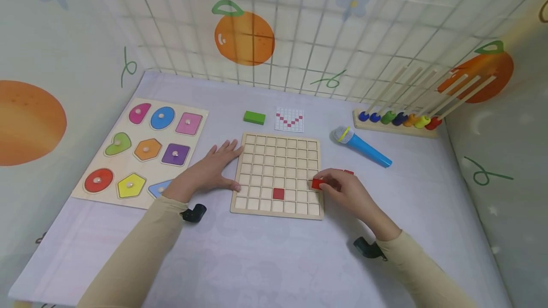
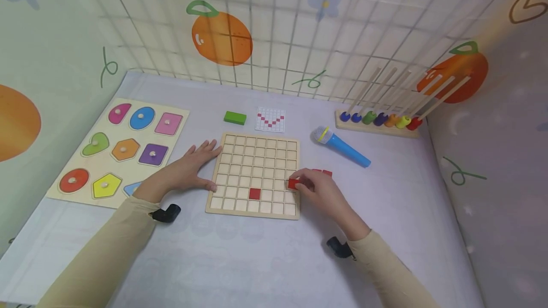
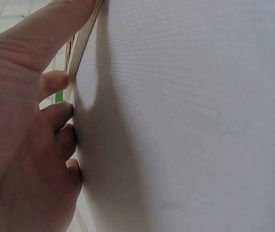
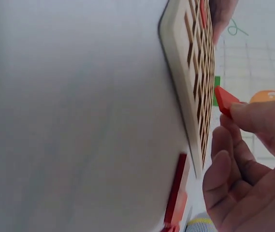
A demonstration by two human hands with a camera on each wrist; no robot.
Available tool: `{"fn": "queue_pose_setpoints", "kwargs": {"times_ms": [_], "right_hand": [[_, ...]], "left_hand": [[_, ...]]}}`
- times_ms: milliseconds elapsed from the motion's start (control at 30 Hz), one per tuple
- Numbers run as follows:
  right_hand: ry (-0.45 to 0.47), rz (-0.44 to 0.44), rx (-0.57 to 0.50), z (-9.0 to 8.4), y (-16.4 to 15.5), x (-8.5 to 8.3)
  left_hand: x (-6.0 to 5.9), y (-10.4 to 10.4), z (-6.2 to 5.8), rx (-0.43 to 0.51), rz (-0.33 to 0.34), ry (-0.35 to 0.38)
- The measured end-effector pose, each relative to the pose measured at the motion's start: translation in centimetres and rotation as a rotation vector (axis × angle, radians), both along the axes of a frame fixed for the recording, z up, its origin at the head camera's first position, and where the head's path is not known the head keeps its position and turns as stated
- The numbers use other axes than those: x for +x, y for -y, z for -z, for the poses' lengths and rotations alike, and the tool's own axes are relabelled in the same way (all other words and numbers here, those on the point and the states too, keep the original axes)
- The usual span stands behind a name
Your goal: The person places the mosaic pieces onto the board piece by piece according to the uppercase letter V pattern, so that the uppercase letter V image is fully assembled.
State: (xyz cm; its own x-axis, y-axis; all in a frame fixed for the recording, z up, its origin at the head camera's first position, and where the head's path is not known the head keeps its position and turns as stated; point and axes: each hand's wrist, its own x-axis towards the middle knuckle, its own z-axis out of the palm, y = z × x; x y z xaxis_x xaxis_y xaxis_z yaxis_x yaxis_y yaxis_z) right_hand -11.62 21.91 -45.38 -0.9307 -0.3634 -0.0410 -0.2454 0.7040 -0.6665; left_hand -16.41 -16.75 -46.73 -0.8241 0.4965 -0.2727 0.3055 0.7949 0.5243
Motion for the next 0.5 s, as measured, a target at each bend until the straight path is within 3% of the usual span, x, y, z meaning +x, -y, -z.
{"fn": "queue_pose_setpoints", "kwargs": {"times_ms": [500], "right_hand": [[0.034,-0.032,-0.037,0.0,4.0,-0.5]], "left_hand": [[0.0,0.1,0.2,-0.003,-0.003,0.0]]}}
